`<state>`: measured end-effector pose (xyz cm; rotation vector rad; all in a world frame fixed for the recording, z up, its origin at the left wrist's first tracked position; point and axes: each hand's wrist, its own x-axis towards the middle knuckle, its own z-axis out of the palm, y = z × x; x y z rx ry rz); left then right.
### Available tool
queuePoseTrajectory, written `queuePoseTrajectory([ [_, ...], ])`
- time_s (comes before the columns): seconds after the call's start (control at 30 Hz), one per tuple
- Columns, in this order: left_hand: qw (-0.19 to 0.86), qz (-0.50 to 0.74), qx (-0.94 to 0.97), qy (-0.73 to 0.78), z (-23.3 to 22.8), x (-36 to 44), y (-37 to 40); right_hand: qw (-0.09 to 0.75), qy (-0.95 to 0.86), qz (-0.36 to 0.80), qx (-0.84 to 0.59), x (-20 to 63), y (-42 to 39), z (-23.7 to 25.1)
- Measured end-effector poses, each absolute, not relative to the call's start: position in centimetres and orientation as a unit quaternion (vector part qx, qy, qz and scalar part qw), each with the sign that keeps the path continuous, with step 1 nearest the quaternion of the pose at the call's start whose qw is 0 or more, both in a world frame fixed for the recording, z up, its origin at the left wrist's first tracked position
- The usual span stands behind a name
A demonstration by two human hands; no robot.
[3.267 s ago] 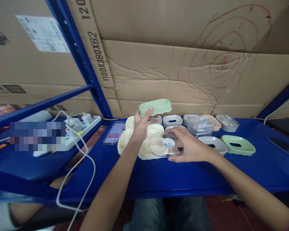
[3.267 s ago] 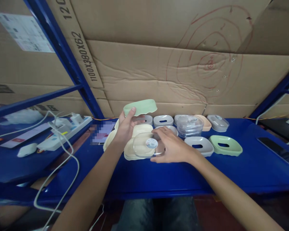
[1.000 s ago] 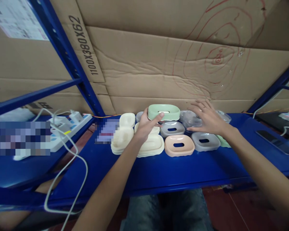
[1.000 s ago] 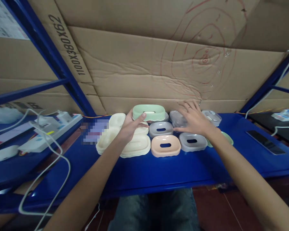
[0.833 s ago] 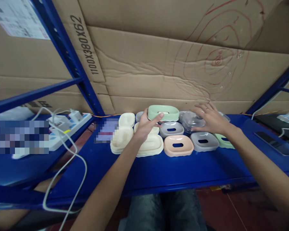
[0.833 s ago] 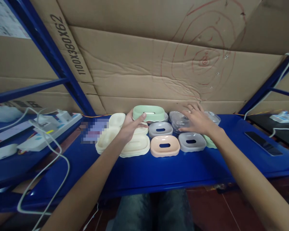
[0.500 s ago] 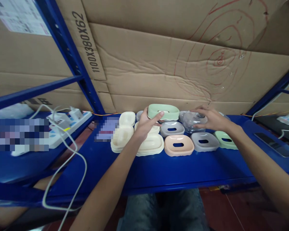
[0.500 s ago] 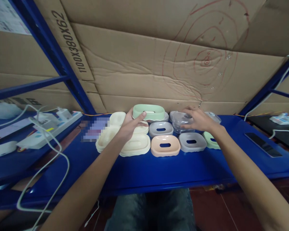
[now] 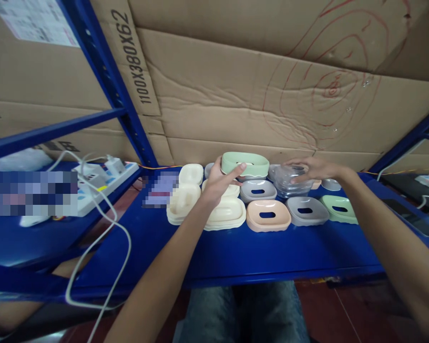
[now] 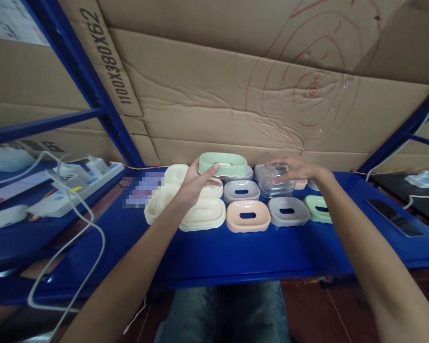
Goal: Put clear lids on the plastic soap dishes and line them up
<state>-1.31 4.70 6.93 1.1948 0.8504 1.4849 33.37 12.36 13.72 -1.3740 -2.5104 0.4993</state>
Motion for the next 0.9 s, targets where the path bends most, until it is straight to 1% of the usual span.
queuePoseTrajectory([
  [0.1,0.511,0.611,0.493,0.350,6.9,-1.3,4.7,0.098,-0.847,0.200,-0.483,33.7,12.0,13.5],
  [0.4,0.508,0.610,0.497,0.350,6.9,-1.3,4.8,0.129,-0.891,0.105,-0.423,33.4,10.6,14.0],
  [0.63,0.511,0.608,0.495,0.352,6.8,-1.1,4.7,0.109,-0.884,0.029,-0.454,33.9,9.6,11.6],
  [0.77,0.513,0.607,0.495,0.352,6.8,-1.1,4.7,0.113,-0.884,0.025,-0.453,33.9,9.9,11.2],
  [0.9,0.507,0.608,0.499,0.352,6.8,-1.3,4.8,0.088,-0.887,0.041,-0.451,33.7,10.4,11.7],
])
